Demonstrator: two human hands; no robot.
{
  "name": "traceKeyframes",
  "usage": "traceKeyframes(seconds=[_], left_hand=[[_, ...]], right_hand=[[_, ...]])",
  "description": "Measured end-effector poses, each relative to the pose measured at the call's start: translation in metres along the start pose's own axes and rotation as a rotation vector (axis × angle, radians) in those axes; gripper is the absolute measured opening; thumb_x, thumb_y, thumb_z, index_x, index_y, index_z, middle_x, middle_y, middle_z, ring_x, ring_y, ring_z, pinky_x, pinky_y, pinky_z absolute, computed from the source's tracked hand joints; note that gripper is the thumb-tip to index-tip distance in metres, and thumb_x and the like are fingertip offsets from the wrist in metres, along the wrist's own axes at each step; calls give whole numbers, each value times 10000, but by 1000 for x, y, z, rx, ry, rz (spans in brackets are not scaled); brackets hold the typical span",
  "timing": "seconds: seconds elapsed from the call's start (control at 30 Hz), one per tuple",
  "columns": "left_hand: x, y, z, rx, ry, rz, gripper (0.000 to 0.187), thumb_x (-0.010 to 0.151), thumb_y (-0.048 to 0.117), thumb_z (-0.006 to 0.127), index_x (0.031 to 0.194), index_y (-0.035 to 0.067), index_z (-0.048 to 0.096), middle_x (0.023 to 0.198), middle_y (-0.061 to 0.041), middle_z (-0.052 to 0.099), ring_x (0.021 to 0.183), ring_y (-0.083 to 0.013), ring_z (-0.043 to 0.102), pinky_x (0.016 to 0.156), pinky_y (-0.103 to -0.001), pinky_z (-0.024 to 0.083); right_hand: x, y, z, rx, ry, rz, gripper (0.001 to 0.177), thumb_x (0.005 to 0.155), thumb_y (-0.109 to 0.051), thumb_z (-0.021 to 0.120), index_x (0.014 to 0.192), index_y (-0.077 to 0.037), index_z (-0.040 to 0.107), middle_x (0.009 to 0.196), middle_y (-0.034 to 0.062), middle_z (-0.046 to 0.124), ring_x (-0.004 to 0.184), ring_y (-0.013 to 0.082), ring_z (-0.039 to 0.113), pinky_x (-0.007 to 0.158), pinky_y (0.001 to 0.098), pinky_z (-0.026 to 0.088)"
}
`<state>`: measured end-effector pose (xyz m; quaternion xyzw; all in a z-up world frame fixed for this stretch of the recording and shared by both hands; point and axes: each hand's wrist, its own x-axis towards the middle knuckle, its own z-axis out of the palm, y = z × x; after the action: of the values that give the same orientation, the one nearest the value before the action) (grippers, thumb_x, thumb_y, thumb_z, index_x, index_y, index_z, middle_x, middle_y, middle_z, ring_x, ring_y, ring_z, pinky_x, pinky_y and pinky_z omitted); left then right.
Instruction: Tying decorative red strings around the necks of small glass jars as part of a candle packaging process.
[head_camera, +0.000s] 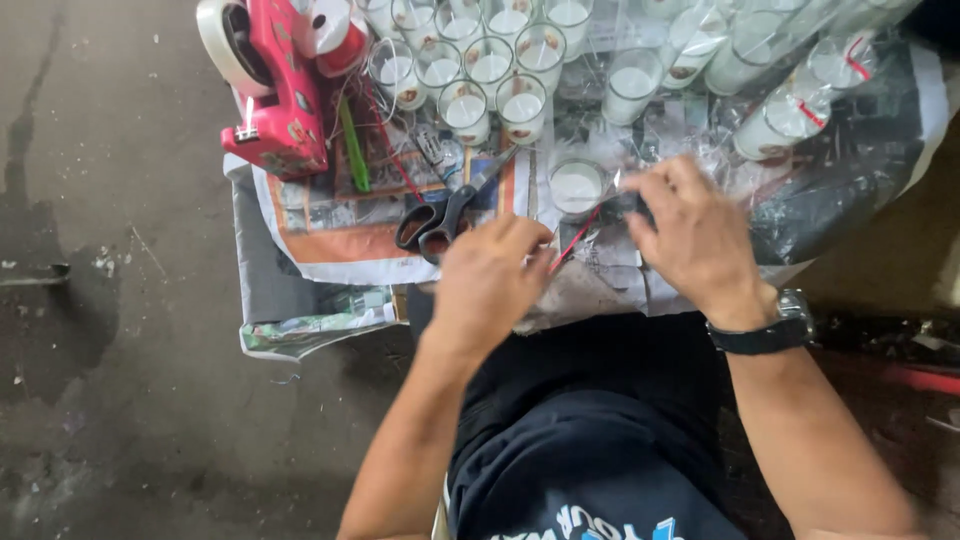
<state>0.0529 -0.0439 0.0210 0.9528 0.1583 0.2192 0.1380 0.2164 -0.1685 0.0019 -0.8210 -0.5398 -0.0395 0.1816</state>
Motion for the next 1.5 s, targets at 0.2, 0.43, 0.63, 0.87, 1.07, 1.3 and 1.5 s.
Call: traceKeyframes(seconds=[0.2,0.43,0.63,0.87,1.07,1.3,1.5], left_hand=[[-12,2,25,167,11,-41,167,707,260,598,743,108,540,762,-68,511,711,-276,541,600,-369,418],[-16,-2,1,20,52,-79,193,766,235,624,735,109,481,731,-46,462,702,-267,455,602,-375,370],[-16,3,6,60,257,-9,120,819,186,568,717,141,524,712,-20,475,644,-240,462,618,-341,366],[-13,1,2,47,287,-6,185,845,264,531,703,147,512,686,-14,477,625,-218,455,573,-321,331],[-14,-3,-1,42,303,-29,166,841,244,529,704,151,516,686,-15,487,631,-229,466,568,-331,333],[-14,-5,-4,6,328,-4,172,846,210,530,698,125,514,679,-35,481,613,-231,442,572,-333,321],[-16,-8,8,-18,457,11,119,773,204,540,843,113,572,718,-55,491,632,-239,507,557,-322,402]], right_hand=[[-5,2,-9,240,104,34,87,814,-203,588,888,-157,591,832,12,533,703,205,575,616,329,475],[-22,5,-22,415,188,29,264,896,-237,441,922,6,539,854,117,522,718,185,492,633,275,426],[-29,0,-32,582,226,199,150,862,-175,486,900,-53,565,870,52,554,657,116,478,519,219,354],[-13,7,-67,557,434,150,130,911,-96,476,911,13,548,872,120,559,729,171,528,649,245,444],[-15,4,-69,581,495,213,120,979,-24,476,960,88,514,947,202,527,715,200,529,666,244,430],[-10,-17,-33,525,206,289,169,877,-109,536,1031,-42,548,944,76,576,777,158,527,690,250,410],[15,-47,0,411,133,134,622,712,-275,652,1218,7,426,1040,209,514,856,411,522,660,510,455]])
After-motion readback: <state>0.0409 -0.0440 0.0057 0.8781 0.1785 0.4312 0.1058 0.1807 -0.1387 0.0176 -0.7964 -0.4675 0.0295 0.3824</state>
